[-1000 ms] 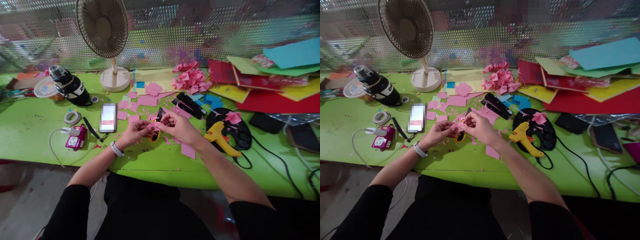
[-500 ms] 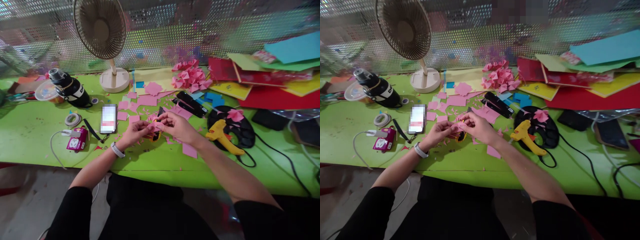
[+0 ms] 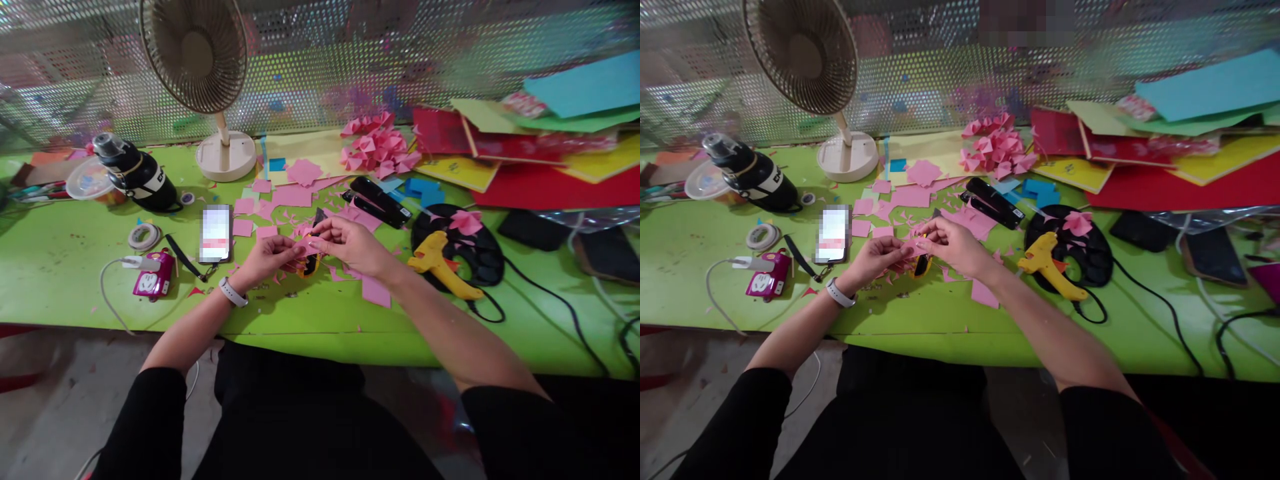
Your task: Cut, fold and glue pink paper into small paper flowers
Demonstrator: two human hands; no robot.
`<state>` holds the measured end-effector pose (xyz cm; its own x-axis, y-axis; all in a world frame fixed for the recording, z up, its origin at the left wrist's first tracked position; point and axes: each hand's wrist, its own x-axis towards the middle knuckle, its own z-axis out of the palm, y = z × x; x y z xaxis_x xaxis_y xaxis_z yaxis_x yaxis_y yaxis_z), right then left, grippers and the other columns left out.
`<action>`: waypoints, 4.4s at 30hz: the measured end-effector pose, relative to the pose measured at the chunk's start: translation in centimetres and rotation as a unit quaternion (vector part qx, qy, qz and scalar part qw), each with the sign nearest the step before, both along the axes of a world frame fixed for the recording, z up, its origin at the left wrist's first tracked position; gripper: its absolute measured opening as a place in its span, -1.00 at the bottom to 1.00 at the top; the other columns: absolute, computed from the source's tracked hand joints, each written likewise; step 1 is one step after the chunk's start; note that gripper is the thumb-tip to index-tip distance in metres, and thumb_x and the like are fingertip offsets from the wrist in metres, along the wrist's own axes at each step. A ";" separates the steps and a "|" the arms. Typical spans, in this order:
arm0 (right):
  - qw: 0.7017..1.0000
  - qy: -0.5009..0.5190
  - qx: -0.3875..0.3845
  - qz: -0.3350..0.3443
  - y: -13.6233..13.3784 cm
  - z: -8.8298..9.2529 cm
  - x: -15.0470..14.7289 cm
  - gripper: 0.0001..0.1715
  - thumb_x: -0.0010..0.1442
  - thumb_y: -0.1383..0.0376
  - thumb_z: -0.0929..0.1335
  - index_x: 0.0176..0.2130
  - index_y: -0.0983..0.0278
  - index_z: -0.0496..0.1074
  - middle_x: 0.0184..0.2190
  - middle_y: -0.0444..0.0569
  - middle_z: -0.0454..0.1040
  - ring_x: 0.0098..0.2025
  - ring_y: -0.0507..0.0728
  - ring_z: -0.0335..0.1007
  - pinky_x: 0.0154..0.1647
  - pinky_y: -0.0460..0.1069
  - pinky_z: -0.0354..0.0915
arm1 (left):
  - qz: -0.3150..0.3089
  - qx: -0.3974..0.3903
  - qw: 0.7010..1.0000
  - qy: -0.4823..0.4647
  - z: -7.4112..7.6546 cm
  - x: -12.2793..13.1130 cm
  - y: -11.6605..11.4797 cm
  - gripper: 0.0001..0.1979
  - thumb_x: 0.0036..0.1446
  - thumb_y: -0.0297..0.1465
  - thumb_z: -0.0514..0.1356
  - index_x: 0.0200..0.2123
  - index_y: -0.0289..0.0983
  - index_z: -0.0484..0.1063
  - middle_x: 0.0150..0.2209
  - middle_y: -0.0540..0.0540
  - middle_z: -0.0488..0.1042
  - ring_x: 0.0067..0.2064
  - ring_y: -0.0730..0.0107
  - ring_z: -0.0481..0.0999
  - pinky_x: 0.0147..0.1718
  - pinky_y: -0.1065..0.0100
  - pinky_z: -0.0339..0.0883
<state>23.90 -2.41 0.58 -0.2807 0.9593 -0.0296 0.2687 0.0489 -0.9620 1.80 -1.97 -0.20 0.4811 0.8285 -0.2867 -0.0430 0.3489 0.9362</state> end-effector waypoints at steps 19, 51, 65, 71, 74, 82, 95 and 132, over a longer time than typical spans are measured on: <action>1.000 0.007 -0.009 0.027 0.0 -0.5 0.1 -0.49 0.13 -0.04 0.51 -0.04 0.19 0.49 -0.22 -0.03 0.59 -0.24 0.13 0.52 -0.19 0.08 0.46 | 0.013 0.002 1.000 -0.016 -0.5 0.0 0.1 -0.58 0.01 -0.18 0.46 -0.25 -0.40 0.49 -0.36 -0.14 0.65 -0.38 0.45 0.66 -0.32 0.42 0.58; 0.999 0.020 -0.019 0.019 -0.1 -0.5 0.0 -0.52 0.15 -0.06 0.49 -0.08 0.19 0.53 -0.14 0.01 0.60 -0.14 0.15 0.56 -0.08 0.11 0.51 | 0.022 -0.005 1.000 -0.020 0.3 0.1 -0.3 -0.60 -0.02 -0.21 0.47 -0.26 -0.41 0.51 -0.36 -0.14 0.66 -0.38 0.47 0.65 -0.33 0.44 0.57; 0.999 0.005 -0.039 0.028 -0.2 -0.6 0.1 -0.49 0.15 -0.06 0.49 -0.02 0.17 0.52 -0.17 -0.01 0.60 -0.19 0.15 0.53 -0.19 0.08 0.50 | 0.018 -0.004 0.999 -0.038 0.0 0.0 -0.3 -0.53 -0.08 -0.14 0.48 -0.27 -0.41 0.53 -0.38 -0.12 0.65 -0.37 0.46 0.66 -0.32 0.43 0.59; 0.999 0.013 -0.027 0.020 -0.2 -0.5 -0.1 -0.46 0.11 -0.08 0.51 -0.04 0.17 0.53 -0.25 -0.02 0.58 -0.26 0.13 0.51 -0.29 0.04 0.48 | 0.024 -0.017 0.999 -0.030 0.3 0.1 -0.3 -0.52 -0.12 -0.17 0.51 -0.28 -0.42 0.51 -0.39 -0.12 0.65 -0.39 0.47 0.65 -0.30 0.41 0.58; 1.000 0.012 -0.015 0.022 -0.2 -0.4 -0.2 -0.45 0.12 -0.07 0.50 -0.03 0.21 0.51 -0.27 -0.03 0.57 -0.28 0.11 0.49 -0.30 0.02 0.45 | 0.023 -0.022 0.999 -0.025 0.2 0.1 -0.2 -0.58 -0.07 -0.23 0.51 -0.29 -0.40 0.48 -0.39 -0.11 0.65 -0.37 0.46 0.65 -0.27 0.38 0.59; 0.999 0.013 -0.012 0.027 0.0 -0.8 -0.1 -0.51 0.15 -0.04 0.49 -0.04 0.18 0.50 -0.26 -0.06 0.56 -0.31 0.08 0.46 -0.30 0.02 0.44 | 0.021 -0.012 0.999 -0.030 -0.2 0.0 -0.1 -0.62 -0.04 -0.28 0.49 -0.28 -0.41 0.48 -0.38 -0.12 0.64 -0.36 0.47 0.65 -0.22 0.34 0.60; 1.000 0.024 0.009 0.017 0.1 -0.7 -0.1 -0.50 0.14 -0.01 0.50 -0.01 0.18 0.52 -0.24 -0.05 0.58 -0.27 0.09 0.50 -0.25 0.01 0.46 | 0.024 -0.019 0.998 -0.054 0.4 -0.3 0.0 -0.55 -0.13 -0.24 0.53 -0.28 -0.42 0.50 -0.37 -0.15 0.66 -0.38 0.45 0.66 -0.29 0.40 0.59; 0.903 -0.382 0.189 0.054 -2.9 -1.4 1.3 -0.81 0.34 0.34 0.30 -0.24 0.25 0.52 -0.17 0.06 0.59 -0.19 0.21 0.55 -0.23 0.13 0.49 | 0.100 0.077 0.992 -0.019 0.7 -2.0 2.0 -0.59 -0.05 -0.19 0.50 -0.30 -0.38 0.54 -0.39 -0.14 0.64 -0.37 0.41 0.66 -0.28 0.37 0.57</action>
